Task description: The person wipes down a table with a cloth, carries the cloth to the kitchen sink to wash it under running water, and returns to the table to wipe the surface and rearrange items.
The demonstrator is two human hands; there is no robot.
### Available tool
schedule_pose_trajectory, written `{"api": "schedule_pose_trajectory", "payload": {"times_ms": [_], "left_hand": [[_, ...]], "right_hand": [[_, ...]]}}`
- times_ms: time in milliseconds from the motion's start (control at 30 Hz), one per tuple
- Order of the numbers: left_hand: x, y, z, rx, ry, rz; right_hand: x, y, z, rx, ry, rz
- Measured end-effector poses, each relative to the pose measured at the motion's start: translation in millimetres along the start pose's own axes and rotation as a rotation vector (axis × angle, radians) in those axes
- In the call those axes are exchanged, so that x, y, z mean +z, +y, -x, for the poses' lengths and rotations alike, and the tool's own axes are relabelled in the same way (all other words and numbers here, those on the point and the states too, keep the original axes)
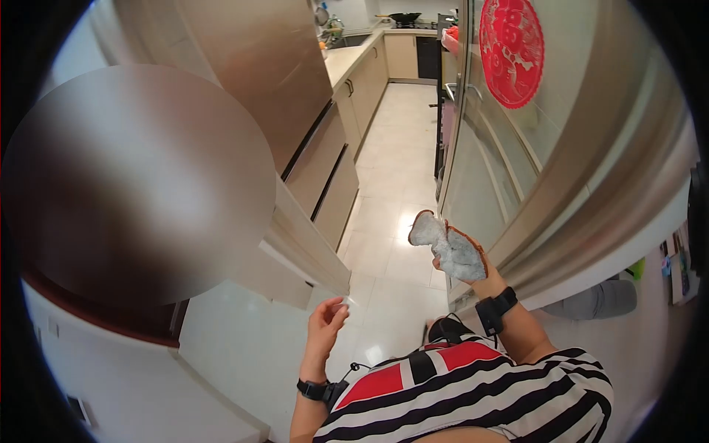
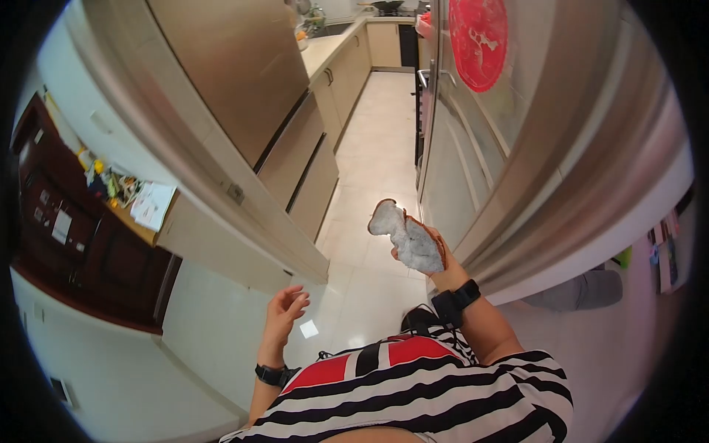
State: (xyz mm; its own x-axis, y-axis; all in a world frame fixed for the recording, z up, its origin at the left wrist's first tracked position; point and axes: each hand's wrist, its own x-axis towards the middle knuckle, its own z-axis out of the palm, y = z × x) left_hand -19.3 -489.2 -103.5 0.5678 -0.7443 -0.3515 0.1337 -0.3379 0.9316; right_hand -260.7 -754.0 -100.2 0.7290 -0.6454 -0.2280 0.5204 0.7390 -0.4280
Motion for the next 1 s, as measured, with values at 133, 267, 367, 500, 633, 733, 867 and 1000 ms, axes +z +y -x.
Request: {"api": "schedule_pose_trajectory", "payload": {"times_ms": [133,267,367,500,633,733,867,1000], "left_hand": [[34,36,-32,-0.062,-0.253,0.073],[43,56,-62,-0.143,-0.383,0.199],[38,69,-88,-0.126,-0.378,0.145],[35,104,-111,-0.061,-0.358,0.168],[34,117,-134,-0.181,-0.412,0.392],[42,121,-160,-0.210,-0.451,0.512],[65,147,-201,-0.139,-0.430,0.498],[86,159,-215,-0.226,-0.486,0.657]], "right_hand": [[-15,-10,-14,-0.051,-0.031,-0.074],[-21,-5,-47,-0.190,-0.046,0.295],[-1,14,-69,-0.293,-0.120,0.361],[37,19,-104,-0.304,-0.143,0.634],[60,33,-146,0.052,-0.080,0.105],[85,35,-169,0.024,0.012,0.201],[109,28,-196,-0.098,0.147,0.287],[105,19,-214,-0.141,0.196,0.468]]}}
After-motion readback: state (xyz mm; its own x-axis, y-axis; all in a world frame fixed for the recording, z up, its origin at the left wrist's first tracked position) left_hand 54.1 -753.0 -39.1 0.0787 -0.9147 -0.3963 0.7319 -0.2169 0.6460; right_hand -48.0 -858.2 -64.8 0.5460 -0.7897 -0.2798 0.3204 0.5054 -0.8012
